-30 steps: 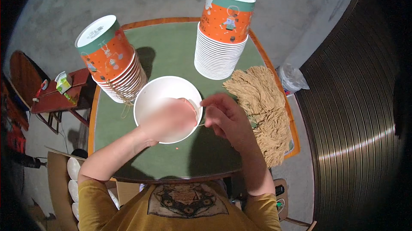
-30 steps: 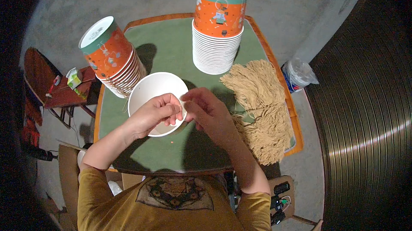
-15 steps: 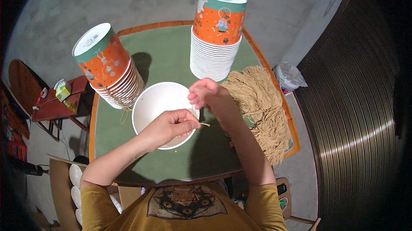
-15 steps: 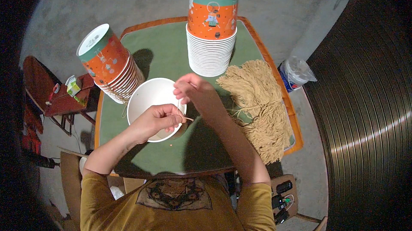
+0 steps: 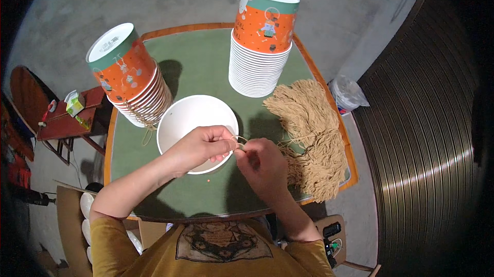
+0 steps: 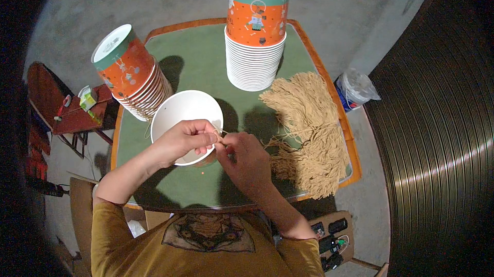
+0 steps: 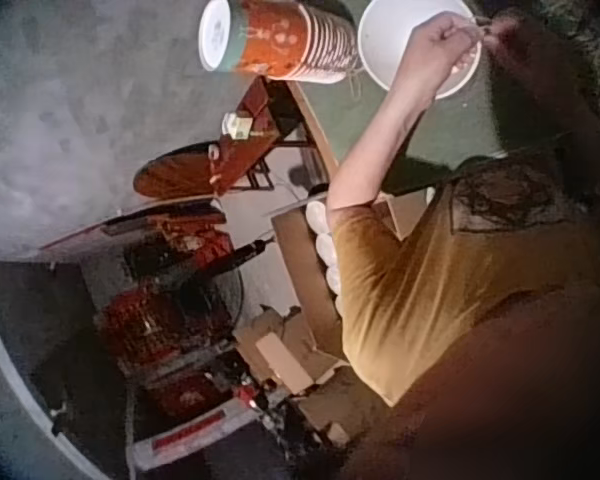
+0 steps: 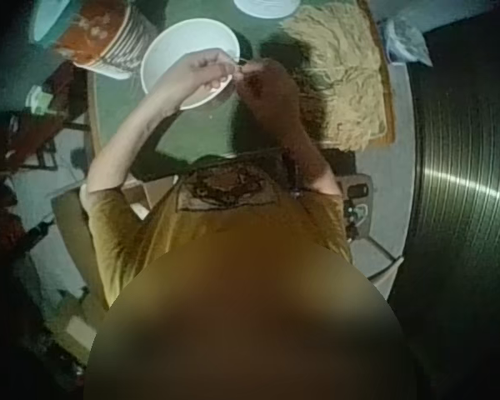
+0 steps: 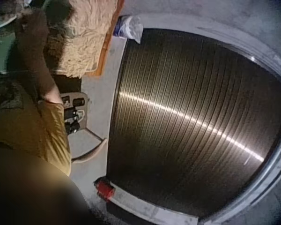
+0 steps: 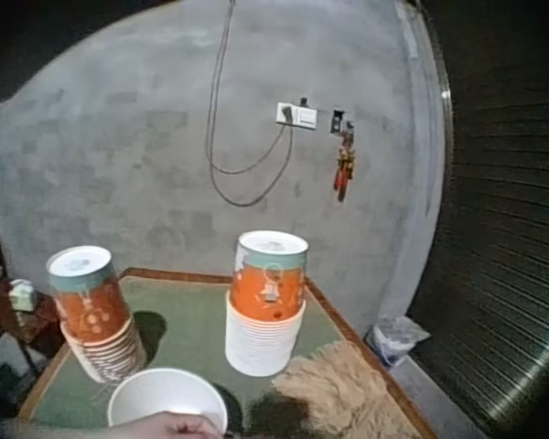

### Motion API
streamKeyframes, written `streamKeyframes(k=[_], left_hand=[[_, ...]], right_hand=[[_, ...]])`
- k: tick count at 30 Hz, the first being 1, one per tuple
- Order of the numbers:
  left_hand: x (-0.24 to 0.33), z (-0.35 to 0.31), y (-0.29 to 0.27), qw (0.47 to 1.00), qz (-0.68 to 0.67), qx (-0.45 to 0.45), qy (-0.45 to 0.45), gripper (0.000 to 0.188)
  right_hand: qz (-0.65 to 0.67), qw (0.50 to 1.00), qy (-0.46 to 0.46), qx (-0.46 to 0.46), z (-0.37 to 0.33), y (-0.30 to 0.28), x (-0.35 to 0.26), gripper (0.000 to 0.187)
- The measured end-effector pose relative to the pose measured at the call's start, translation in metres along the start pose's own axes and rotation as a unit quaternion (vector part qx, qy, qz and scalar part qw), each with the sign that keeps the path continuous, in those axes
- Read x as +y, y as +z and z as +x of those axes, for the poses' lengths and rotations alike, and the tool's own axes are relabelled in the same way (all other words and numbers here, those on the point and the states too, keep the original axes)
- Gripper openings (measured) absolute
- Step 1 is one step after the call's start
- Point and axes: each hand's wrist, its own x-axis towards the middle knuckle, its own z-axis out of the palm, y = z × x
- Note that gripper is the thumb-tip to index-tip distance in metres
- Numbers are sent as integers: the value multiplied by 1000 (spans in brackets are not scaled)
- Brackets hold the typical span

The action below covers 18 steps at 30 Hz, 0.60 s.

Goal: The person is tying thin brown strings to the rim of decorated paper cups.

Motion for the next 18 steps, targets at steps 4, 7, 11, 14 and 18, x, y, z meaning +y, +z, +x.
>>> streamKeyframes(k=[4, 7, 11, 14, 18], left_hand=[[-2, 0, 0, 1000, 4, 6, 10, 12], [-2, 1, 2, 1000, 22, 1, 11, 12], [-4, 4, -3, 1000, 14, -13, -7, 13], [-5, 5, -4, 998, -46, -22, -26, 14], [-2, 4, -4, 996, -73, -19, -37, 13]], right_hand=[[33, 990, 135, -34, 0, -1, 1, 21], [12, 999, 45, -14, -2, 2, 12, 21], [-60, 997, -39, 3, -6, 7, 4, 21], [-68, 995, -69, 10, -7, 16, -2, 22], [-41, 997, -56, 18, -8, 20, 2, 21]])
